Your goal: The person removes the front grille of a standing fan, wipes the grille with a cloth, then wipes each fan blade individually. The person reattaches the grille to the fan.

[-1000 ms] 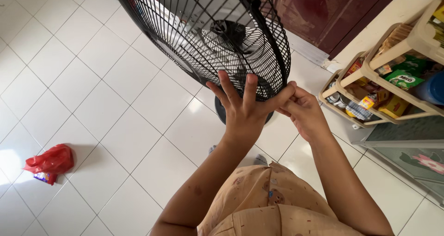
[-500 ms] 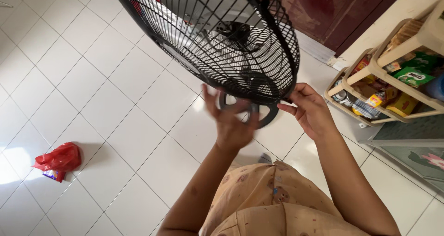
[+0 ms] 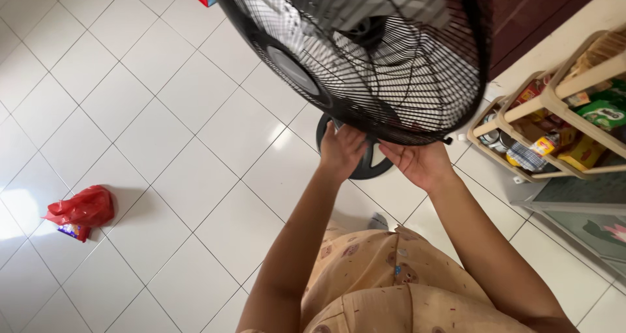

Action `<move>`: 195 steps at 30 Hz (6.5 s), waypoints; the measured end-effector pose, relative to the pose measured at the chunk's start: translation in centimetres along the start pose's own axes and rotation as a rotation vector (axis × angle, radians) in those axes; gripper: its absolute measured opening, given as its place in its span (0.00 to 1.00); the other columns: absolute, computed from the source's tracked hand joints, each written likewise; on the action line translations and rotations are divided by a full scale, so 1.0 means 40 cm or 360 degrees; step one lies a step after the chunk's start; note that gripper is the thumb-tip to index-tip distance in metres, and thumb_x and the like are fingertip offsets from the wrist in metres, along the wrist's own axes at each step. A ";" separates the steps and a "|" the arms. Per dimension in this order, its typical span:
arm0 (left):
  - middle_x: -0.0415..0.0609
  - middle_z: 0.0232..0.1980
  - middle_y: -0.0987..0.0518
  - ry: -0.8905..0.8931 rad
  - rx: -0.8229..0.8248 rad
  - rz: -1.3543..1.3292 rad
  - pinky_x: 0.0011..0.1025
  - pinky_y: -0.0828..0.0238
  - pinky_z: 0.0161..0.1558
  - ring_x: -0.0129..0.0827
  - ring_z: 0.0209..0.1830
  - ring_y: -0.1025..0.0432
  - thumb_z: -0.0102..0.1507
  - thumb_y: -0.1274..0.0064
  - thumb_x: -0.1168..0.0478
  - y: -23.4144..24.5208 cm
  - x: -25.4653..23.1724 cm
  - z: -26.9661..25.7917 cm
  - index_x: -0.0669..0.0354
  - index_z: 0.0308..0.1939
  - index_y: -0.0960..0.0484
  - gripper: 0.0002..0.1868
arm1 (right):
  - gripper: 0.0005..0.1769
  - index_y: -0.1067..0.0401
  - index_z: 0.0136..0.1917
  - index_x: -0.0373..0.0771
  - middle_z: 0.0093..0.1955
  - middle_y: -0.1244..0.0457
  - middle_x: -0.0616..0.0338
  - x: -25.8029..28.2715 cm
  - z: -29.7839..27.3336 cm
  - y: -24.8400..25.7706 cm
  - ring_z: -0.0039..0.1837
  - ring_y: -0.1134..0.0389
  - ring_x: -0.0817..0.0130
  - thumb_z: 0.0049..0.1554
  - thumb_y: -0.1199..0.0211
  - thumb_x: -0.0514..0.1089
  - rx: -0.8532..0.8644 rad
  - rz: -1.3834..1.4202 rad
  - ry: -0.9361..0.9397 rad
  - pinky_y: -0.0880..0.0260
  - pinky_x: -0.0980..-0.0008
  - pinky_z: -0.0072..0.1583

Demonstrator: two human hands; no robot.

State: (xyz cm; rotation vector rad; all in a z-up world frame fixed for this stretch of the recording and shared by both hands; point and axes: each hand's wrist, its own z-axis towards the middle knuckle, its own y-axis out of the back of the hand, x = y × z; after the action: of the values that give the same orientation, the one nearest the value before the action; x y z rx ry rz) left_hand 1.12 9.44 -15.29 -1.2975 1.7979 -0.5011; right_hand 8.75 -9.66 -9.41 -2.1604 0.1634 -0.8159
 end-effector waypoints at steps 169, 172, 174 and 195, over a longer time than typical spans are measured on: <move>0.58 0.66 0.38 -0.1566 0.0155 0.1249 0.38 0.45 0.69 0.42 0.66 0.40 0.73 0.63 0.50 -0.193 -0.880 -0.144 0.60 0.75 0.35 0.29 | 0.36 0.46 0.77 0.23 0.76 0.46 0.40 0.066 -0.101 -0.572 0.76 0.43 0.55 0.75 0.38 0.55 -0.1441 -0.2321 0.2657 0.44 0.58 0.78; 0.61 0.62 0.37 -0.1520 0.0043 0.1406 0.39 0.44 0.67 0.44 0.60 0.39 0.74 0.65 0.49 -0.196 -0.894 -0.130 0.57 0.76 0.32 0.29 | 0.39 0.48 0.80 0.24 0.80 0.48 0.39 0.076 -0.112 -0.637 0.82 0.45 0.49 0.74 0.35 0.53 -0.1510 -0.2489 0.2669 0.48 0.56 0.81; 0.59 0.67 0.36 -0.1567 0.0047 0.1470 0.39 0.46 0.68 0.42 0.64 0.39 0.74 0.65 0.48 -0.189 -0.895 -0.127 0.58 0.73 0.32 0.28 | 0.42 0.47 0.80 0.26 0.79 0.47 0.39 0.068 -0.114 -0.657 0.81 0.44 0.49 0.72 0.32 0.58 -0.1516 -0.2286 0.2616 0.46 0.57 0.80; 0.35 0.23 0.40 -0.1205 0.0291 0.1057 0.25 0.49 0.27 0.21 0.23 0.46 0.71 0.54 0.48 -0.181 -1.018 -0.053 0.54 0.24 0.34 0.23 | 0.14 0.30 0.65 0.30 0.60 0.32 0.60 0.160 -0.236 -0.503 0.62 0.33 0.72 0.78 0.47 0.45 -0.1060 -0.1165 0.2069 0.34 0.72 0.66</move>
State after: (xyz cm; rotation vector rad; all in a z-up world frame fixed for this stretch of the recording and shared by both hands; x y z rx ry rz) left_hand 8.01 43.45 7.30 -0.5692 1.3630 0.1846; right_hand 5.07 -4.66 12.85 -1.8364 0.3206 -2.8272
